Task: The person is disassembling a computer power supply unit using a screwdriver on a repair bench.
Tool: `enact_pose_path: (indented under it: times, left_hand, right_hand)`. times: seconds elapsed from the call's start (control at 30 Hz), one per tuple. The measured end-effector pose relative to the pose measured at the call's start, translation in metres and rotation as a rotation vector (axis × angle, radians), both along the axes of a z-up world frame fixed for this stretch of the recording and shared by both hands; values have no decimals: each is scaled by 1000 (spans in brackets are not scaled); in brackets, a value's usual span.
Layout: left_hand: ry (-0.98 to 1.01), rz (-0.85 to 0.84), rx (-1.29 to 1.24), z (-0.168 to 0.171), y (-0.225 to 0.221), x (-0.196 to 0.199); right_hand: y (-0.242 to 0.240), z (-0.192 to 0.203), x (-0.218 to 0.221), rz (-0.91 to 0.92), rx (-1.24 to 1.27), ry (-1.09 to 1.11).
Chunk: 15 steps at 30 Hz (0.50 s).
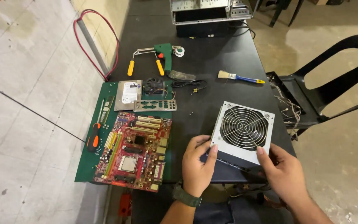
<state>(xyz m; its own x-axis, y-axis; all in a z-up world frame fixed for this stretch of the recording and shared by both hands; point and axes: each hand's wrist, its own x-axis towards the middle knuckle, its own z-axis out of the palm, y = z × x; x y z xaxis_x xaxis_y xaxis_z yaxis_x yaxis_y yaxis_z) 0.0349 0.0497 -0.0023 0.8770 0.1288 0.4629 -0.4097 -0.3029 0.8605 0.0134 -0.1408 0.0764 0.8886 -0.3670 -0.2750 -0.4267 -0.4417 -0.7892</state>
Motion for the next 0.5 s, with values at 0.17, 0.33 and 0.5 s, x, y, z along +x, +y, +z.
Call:
enact_pose_path:
  times: [0.17, 0.33, 0.5]
  left_hand:
    - [89, 25, -68, 4, -1, -1]
    - [11, 58, -25, 5, -3, 1]
    - [-84, 103, 171, 2, -5, 3]
  right_hand:
    - [-4, -13, 2, -45, -29, -84]
    - [-15, -33, 6, 32, -197, -132]
    - [-31, -45, 12, 157, -369, -138]
